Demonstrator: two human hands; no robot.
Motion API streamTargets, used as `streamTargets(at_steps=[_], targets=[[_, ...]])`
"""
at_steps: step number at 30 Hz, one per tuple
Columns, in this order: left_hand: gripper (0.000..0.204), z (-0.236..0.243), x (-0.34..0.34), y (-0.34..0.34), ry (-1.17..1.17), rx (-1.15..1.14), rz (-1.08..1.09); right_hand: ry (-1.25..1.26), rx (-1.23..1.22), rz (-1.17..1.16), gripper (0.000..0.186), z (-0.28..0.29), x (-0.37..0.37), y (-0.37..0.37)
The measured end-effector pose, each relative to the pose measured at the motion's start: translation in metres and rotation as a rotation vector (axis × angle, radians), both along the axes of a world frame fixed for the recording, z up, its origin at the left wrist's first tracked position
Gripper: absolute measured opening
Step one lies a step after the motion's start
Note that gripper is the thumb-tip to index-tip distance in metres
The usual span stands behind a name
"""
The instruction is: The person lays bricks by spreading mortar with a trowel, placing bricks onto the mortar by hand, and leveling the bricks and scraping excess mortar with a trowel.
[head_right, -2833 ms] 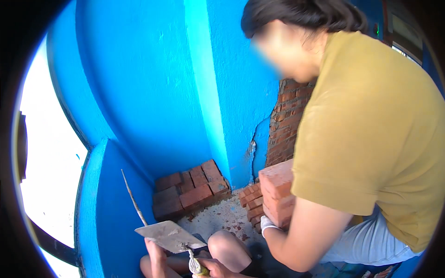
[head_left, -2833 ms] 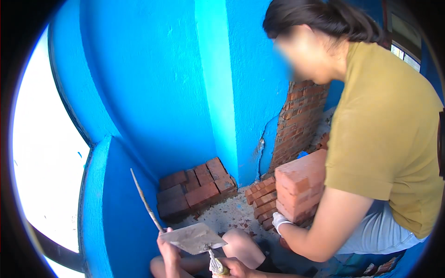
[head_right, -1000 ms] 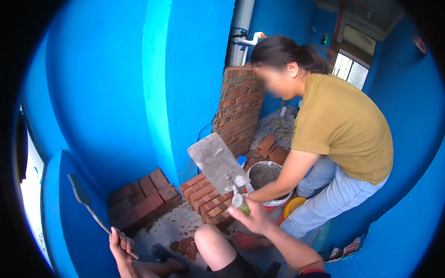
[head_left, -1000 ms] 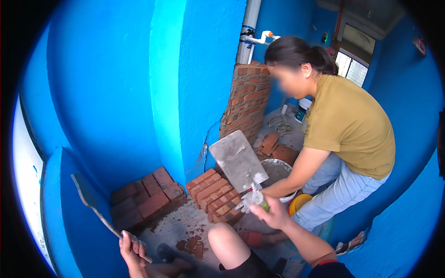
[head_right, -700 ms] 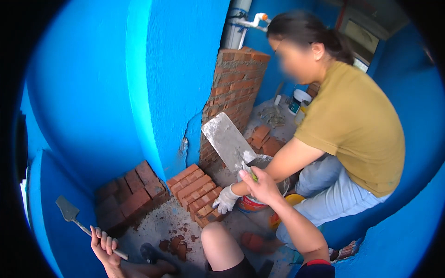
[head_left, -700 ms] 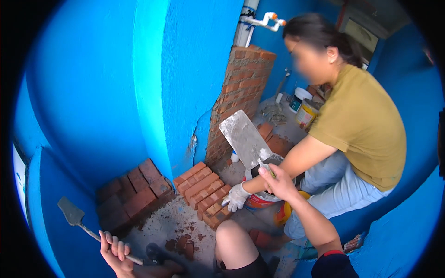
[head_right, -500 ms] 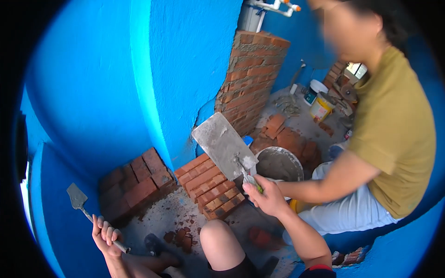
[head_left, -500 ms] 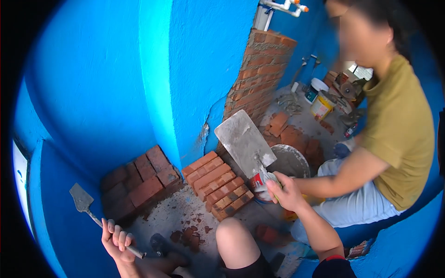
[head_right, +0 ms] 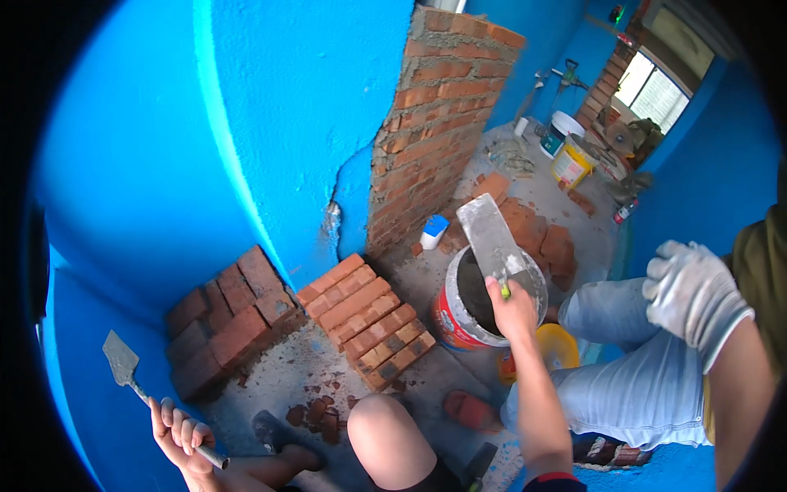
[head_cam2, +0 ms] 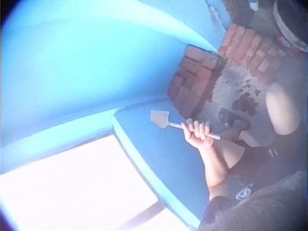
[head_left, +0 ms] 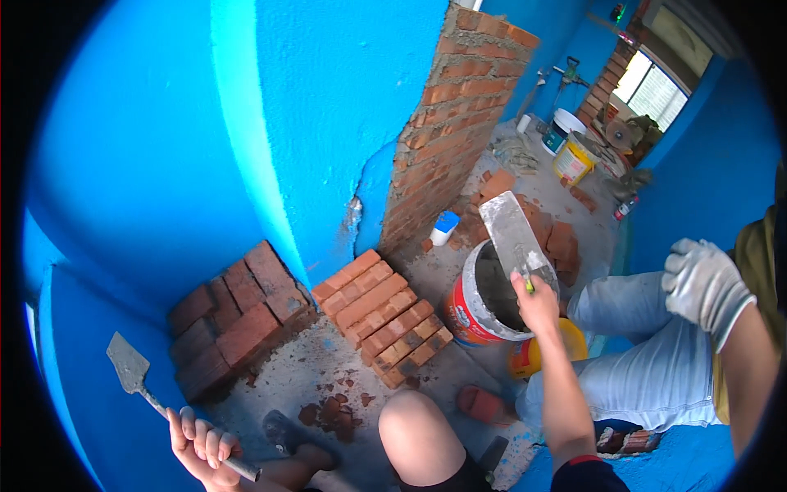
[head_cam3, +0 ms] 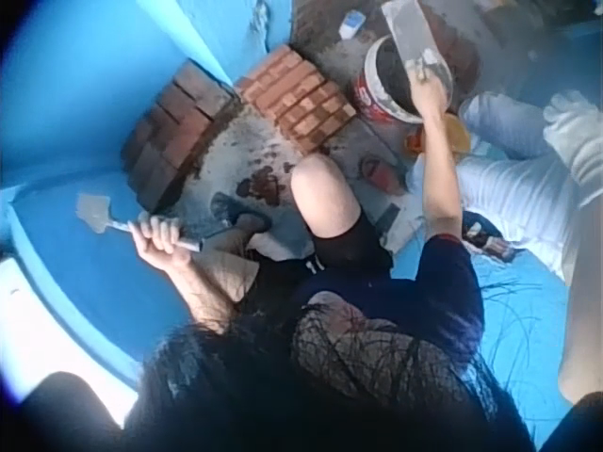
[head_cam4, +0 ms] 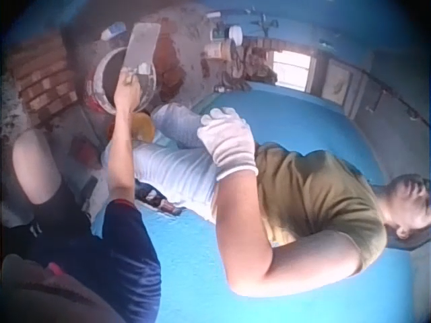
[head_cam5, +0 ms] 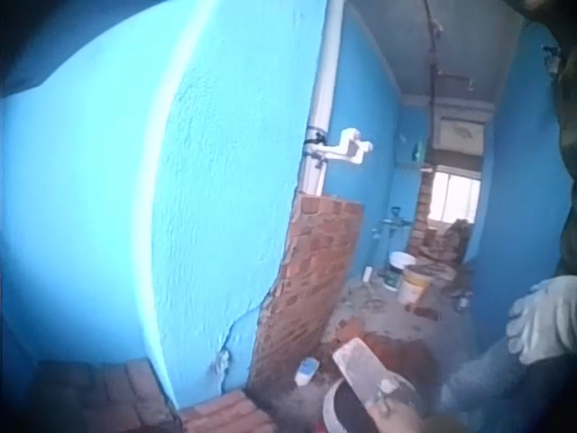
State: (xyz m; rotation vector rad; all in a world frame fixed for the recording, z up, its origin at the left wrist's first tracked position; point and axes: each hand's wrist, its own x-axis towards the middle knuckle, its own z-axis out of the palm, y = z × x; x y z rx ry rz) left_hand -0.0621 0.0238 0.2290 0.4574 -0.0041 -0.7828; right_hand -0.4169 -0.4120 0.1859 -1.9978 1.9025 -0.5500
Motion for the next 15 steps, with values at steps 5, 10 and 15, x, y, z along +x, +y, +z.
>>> streamTargets(at_steps=[5, 10, 15], targets=[[0.037, -0.006, 0.003, -0.015, 0.001, -0.093, -0.143, 0.368, 0.105, -0.226, 0.059, -0.008, 0.003, -0.045], [0.037, 0.001, -0.001, -0.032, -0.026, -0.1, -0.242, 0.631, 0.312, -0.249, 0.056, -0.042, -0.035, -0.1], [0.036, -0.006, 0.006, -0.036, -0.022, -0.069, -0.232, 0.671, 0.304, -0.252, 0.055, -0.039, -0.04, -0.101]])
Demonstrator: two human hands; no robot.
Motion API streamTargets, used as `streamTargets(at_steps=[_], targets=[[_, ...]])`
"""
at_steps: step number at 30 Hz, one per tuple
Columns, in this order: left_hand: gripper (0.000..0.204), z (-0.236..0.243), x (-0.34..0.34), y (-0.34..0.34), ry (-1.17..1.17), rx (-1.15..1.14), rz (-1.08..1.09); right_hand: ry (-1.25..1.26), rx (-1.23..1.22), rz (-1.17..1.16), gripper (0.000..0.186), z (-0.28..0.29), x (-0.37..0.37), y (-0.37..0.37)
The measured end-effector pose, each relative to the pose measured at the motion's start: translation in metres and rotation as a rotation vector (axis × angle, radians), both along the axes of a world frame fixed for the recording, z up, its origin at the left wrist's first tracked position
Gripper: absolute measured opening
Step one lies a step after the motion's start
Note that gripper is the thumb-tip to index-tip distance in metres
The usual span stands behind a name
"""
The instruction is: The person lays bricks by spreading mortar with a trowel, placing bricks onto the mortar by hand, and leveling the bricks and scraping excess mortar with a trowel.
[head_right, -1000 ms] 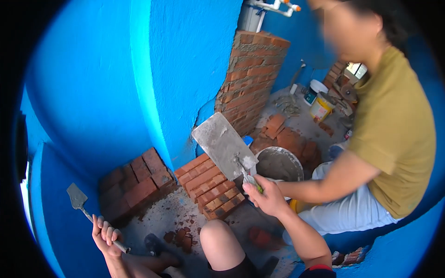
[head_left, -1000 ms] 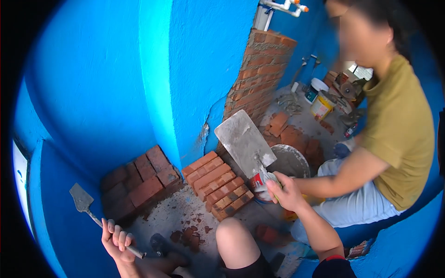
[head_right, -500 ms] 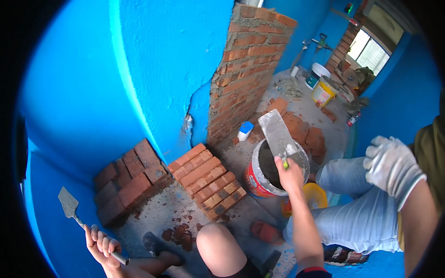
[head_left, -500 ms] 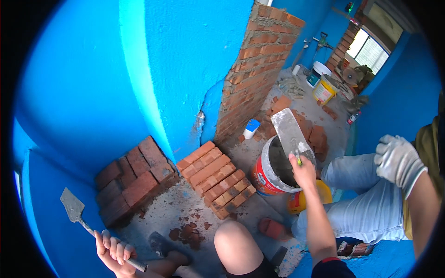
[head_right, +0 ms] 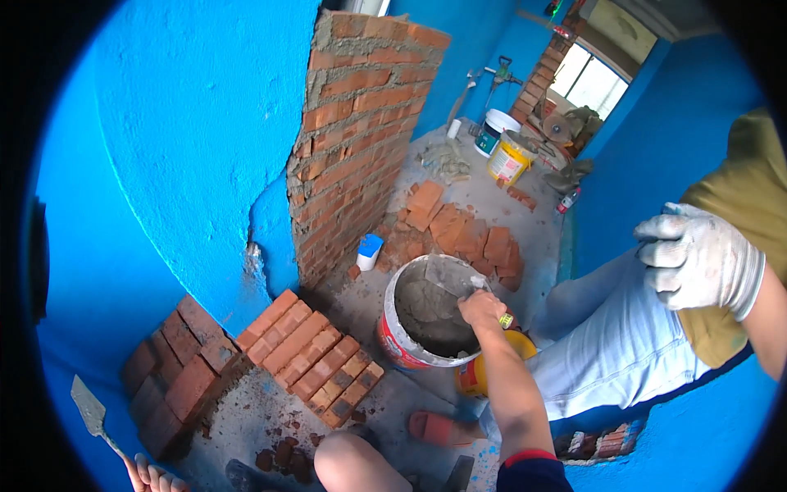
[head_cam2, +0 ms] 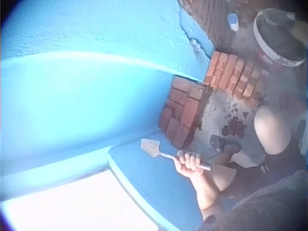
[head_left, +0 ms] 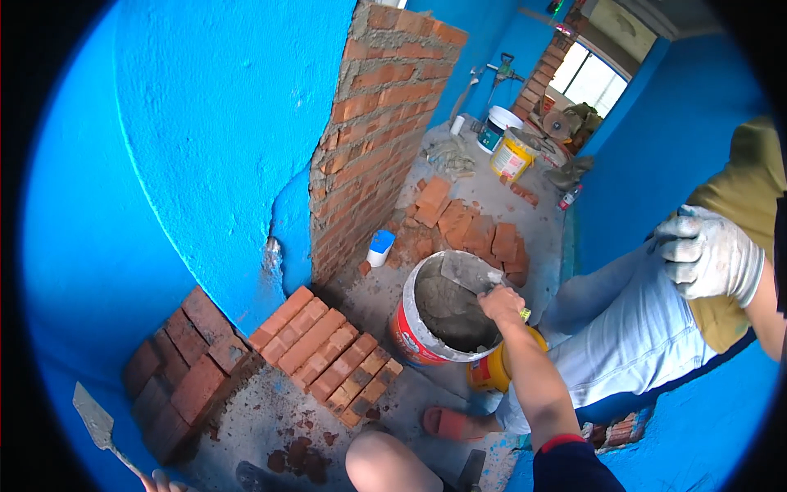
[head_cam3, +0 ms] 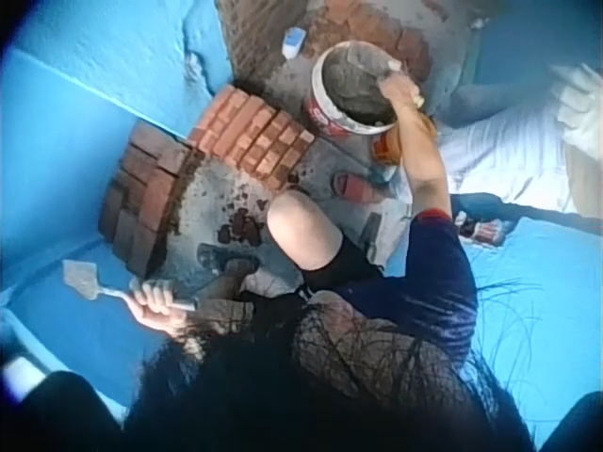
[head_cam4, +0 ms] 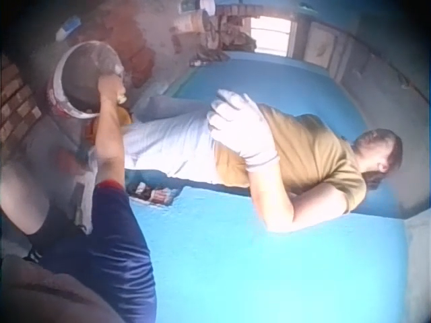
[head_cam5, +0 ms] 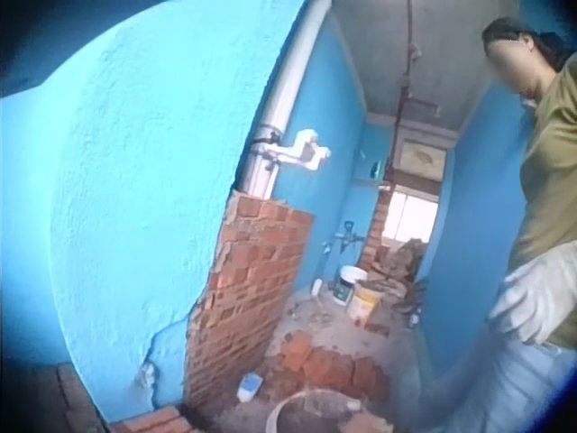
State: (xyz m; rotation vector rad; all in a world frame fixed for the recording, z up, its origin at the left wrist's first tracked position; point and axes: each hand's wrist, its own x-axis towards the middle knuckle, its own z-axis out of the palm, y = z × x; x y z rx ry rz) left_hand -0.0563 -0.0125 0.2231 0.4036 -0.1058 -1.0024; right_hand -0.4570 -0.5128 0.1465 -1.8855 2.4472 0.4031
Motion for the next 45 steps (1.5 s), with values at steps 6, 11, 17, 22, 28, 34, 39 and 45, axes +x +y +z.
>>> streamTargets(at_steps=[6, 11, 17, 22, 28, 34, 39, 45], targets=[[0.034, 0.001, 0.007, 0.001, 0.003, 0.012, 0.008, 0.163, 0.095, 0.142, 0.058, -0.033, -0.01, -0.025], [0.033, -0.003, 0.009, 0.004, -0.04, 0.073, 0.028, 0.023, 0.072, 0.193, 0.05, -0.091, 0.025, -0.023], [0.032, -0.002, 0.008, -0.009, -0.04, 0.08, -0.019, -0.753, 0.211, -0.166, 0.045, -0.094, -0.018, -0.017], [0.032, 0.005, 0.002, -0.021, -0.056, 0.098, -0.042, -0.774, 0.196, -0.025, 0.043, -0.081, -0.036, -0.019], [0.04, -0.016, -0.004, -0.016, 0.103, 0.164, 0.017, -1.173, 0.374, -0.186, 0.032, -0.066, -0.09, -0.02], [0.037, -0.008, -0.007, 0.002, 0.152, 0.098, 0.055, -1.193, 0.261, -0.182, 0.037, -0.04, -0.093, -0.004], [0.037, -0.004, 0.007, 0.031, 0.14, 0.103, 0.143, -1.238, 0.231, -0.089, 0.033, 0.016, -0.051, 0.05], [0.036, -0.006, 0.015, 0.058, 0.103, 0.204, 0.233, -1.181, 0.437, 0.065, 0.032, 0.063, 0.033, 0.118]])
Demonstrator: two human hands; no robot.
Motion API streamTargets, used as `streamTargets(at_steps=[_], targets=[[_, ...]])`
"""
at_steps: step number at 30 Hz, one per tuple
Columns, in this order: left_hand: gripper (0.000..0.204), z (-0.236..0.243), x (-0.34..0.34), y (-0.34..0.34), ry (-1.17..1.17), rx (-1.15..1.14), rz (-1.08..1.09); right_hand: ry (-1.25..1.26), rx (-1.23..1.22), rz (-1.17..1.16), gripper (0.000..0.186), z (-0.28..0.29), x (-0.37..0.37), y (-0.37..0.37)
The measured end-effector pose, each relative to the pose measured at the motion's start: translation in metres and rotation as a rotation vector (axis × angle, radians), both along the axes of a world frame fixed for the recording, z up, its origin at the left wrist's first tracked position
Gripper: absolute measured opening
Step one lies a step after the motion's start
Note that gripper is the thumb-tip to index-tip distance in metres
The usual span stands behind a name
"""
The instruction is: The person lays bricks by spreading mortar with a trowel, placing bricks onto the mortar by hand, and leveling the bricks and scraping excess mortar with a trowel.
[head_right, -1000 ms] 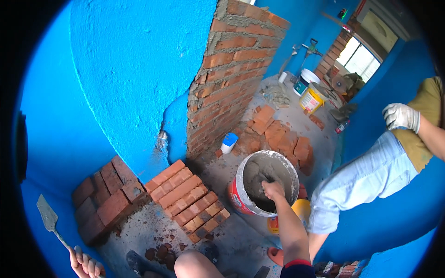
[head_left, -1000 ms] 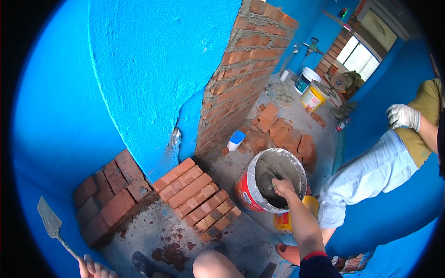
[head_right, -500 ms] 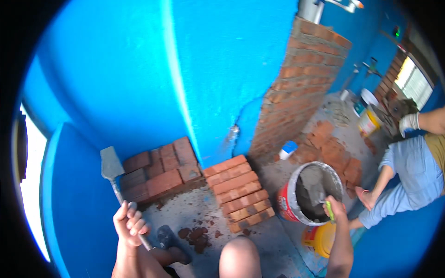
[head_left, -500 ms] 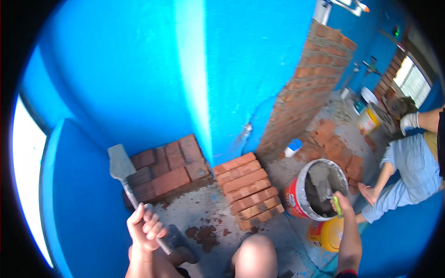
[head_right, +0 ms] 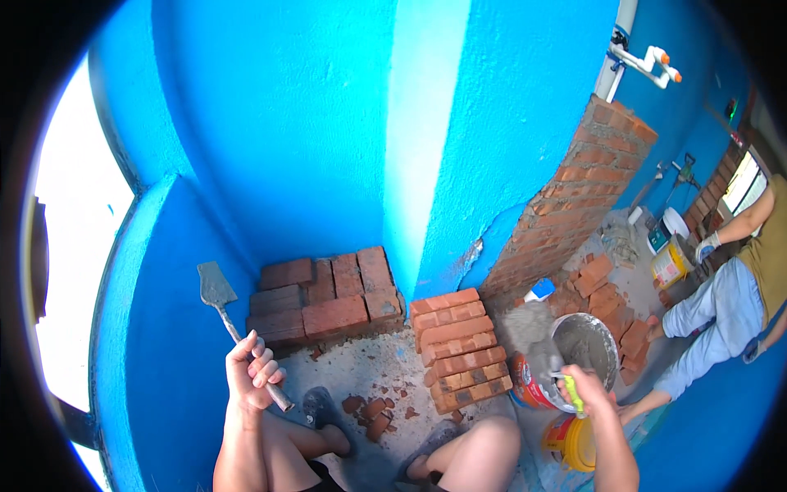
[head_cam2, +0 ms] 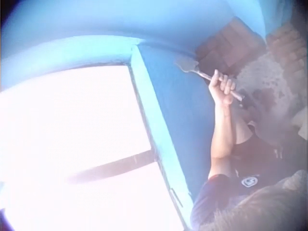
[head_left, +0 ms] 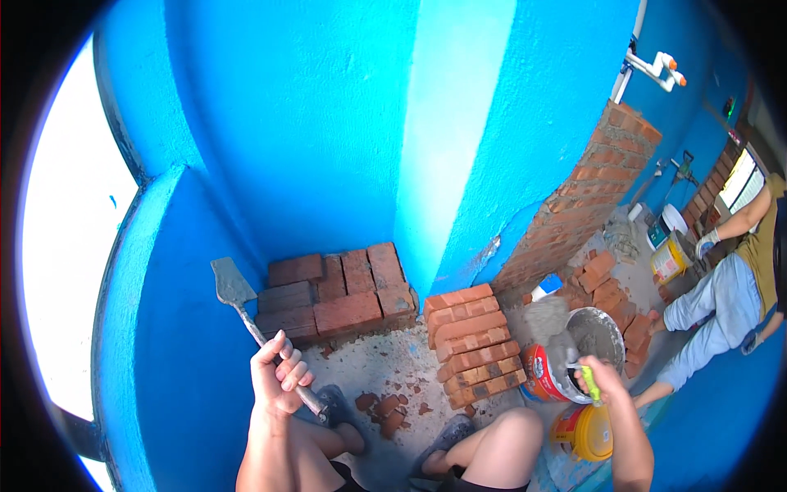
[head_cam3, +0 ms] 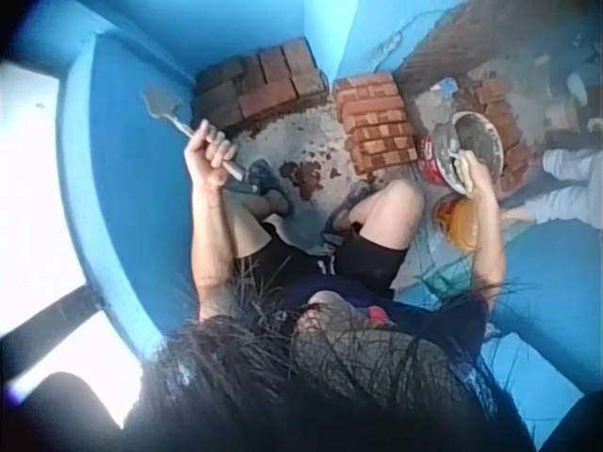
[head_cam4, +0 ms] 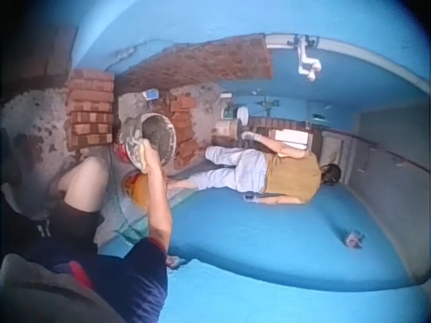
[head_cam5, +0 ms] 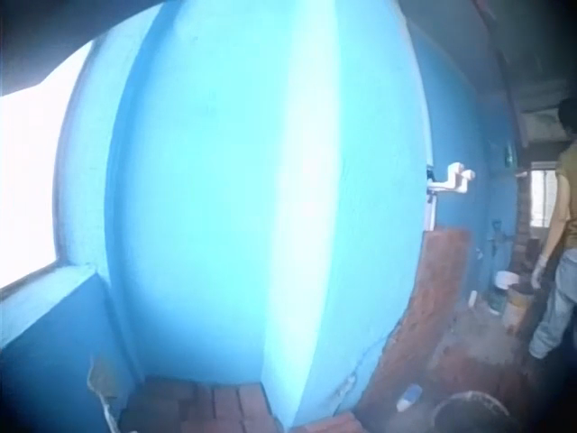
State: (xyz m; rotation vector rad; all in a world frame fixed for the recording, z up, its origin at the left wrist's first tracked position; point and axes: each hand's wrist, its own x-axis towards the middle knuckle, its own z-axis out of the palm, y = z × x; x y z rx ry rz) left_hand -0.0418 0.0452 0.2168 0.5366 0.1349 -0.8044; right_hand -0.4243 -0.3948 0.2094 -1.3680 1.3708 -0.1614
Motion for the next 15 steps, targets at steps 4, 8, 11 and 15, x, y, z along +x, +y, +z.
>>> streamTargets(at_steps=[4, 8, 11, 15], targets=[[0.036, 0.004, -0.001, 0.015, 0.029, -0.017, 0.035, -0.024, 0.284, 0.261, 0.031, -0.002, 0.078, 0.037], [0.036, 0.001, -0.004, 0.02, 0.104, -0.023, -0.014, -0.128, 0.552, 0.457, 0.038, -0.035, 0.16, 0.076], [0.036, -0.003, -0.007, 0.015, 0.18, -0.095, -0.068, -0.071, 0.586, 0.515, 0.044, -0.057, 0.211, 0.095], [0.038, -0.002, -0.009, 0.016, 0.173, -0.131, -0.109, -0.037, 0.621, 0.56, 0.047, -0.103, 0.284, 0.109]])
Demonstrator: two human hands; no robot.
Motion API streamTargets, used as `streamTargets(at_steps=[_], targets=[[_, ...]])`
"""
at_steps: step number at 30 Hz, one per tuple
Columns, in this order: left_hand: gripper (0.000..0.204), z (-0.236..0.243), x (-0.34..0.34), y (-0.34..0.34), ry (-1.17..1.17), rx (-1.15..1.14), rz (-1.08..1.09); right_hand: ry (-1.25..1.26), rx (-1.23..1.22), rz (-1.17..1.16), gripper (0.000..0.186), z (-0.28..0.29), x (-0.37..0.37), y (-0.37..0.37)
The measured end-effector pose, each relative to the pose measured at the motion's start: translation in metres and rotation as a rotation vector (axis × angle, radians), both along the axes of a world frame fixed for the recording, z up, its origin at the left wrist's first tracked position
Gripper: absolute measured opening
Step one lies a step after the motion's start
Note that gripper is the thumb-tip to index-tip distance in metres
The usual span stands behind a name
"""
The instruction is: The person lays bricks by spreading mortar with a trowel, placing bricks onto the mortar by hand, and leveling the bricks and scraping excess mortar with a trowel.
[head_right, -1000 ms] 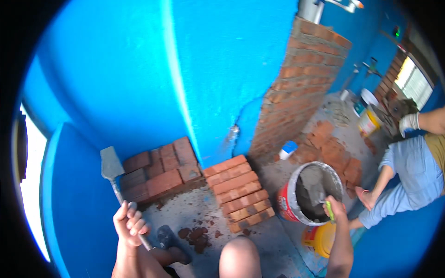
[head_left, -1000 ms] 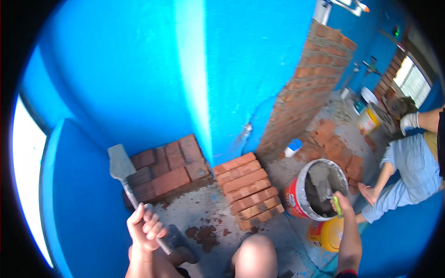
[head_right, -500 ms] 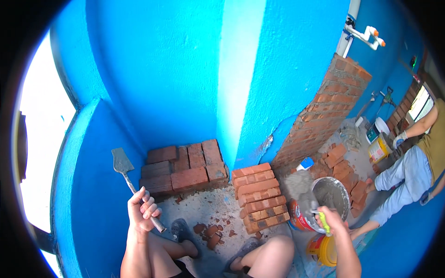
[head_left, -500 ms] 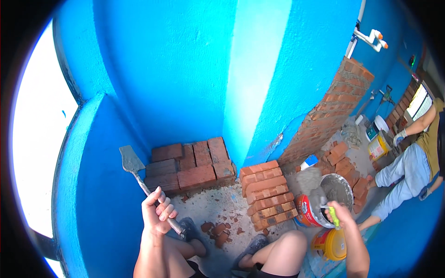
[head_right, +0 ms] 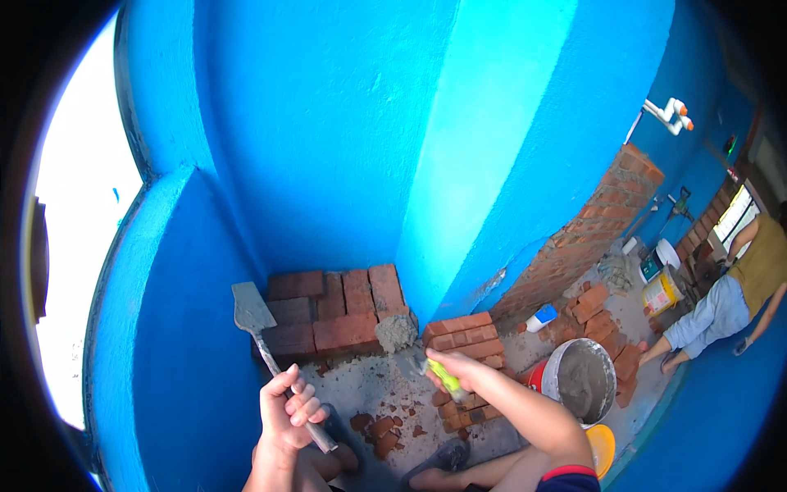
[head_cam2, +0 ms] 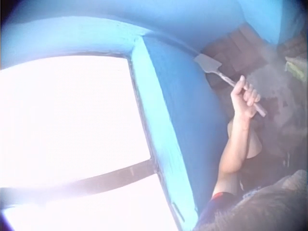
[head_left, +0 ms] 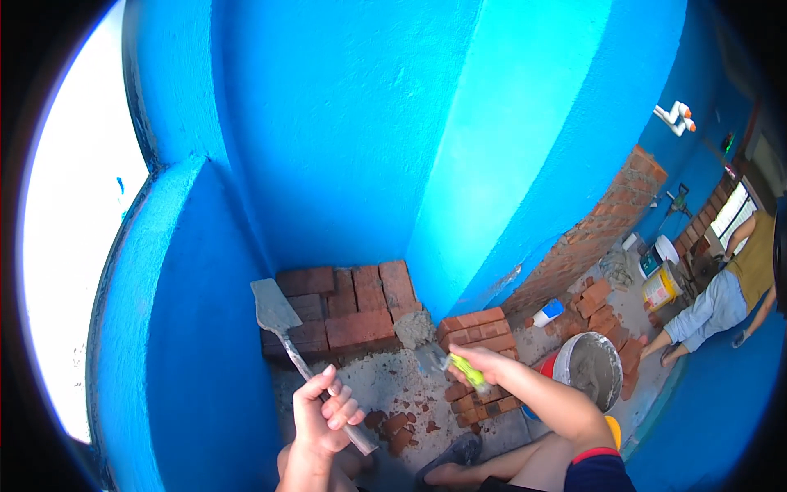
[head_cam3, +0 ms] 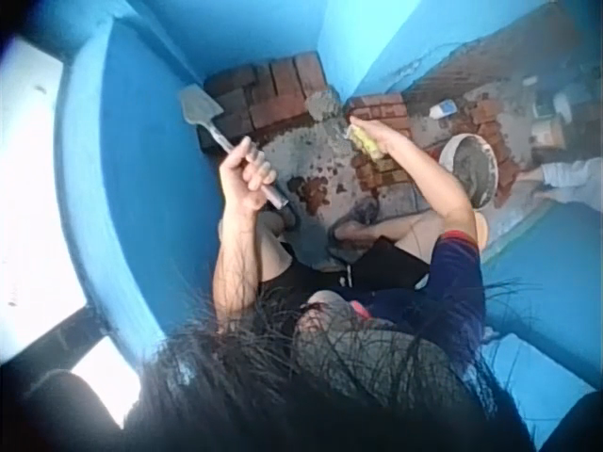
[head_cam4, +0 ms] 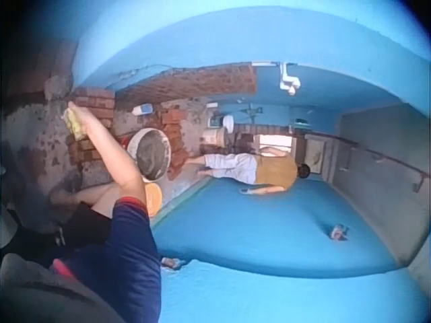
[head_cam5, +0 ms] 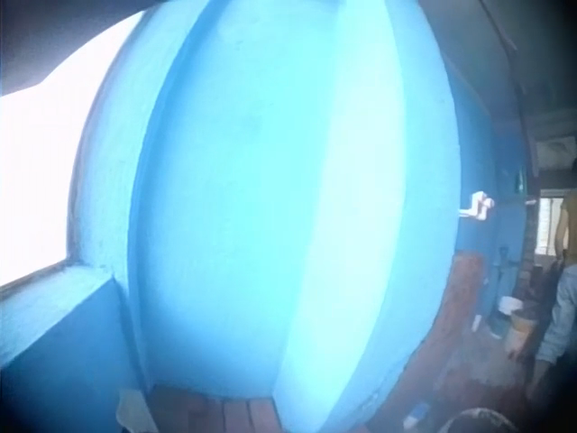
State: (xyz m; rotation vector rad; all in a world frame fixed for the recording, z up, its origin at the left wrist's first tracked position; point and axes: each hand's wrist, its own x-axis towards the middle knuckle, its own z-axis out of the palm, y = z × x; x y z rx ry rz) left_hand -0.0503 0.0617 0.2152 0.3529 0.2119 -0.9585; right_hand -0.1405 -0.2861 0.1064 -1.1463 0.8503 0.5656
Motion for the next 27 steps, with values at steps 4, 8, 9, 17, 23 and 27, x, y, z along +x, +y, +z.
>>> streamTargets(at_steps=[4, 8, 9, 17, 23, 27], targets=[[0.037, 0.003, 0.001, -0.006, 0.013, -0.016, -0.04, -0.007, -0.044, 0.008, 0.047, -0.061, 0.057, -0.008], [0.036, 0.003, 0.005, -0.002, 0.041, -0.017, -0.044, 0.009, -0.118, -0.053, 0.045, -0.074, 0.065, 0.002], [0.037, 0.003, 0.007, -0.002, 0.048, -0.001, -0.04, 0.013, -0.114, -0.049, 0.045, -0.077, 0.063, 0.007], [0.039, 0.005, 0.011, -0.01, 0.02, 0.015, 0.0, -0.11, -0.579, 0.132, 0.046, -0.096, 0.072, 0.069], [0.038, 0.007, 0.001, -0.018, 0.016, 0.013, -0.004, -0.044, -1.341, 0.709, 0.038, -0.065, 0.065, 0.08], [0.038, 0.007, -0.007, -0.027, 0.03, 0.016, -0.024, -0.065, -1.503, 0.591, 0.042, 0.015, 0.003, 0.054]])
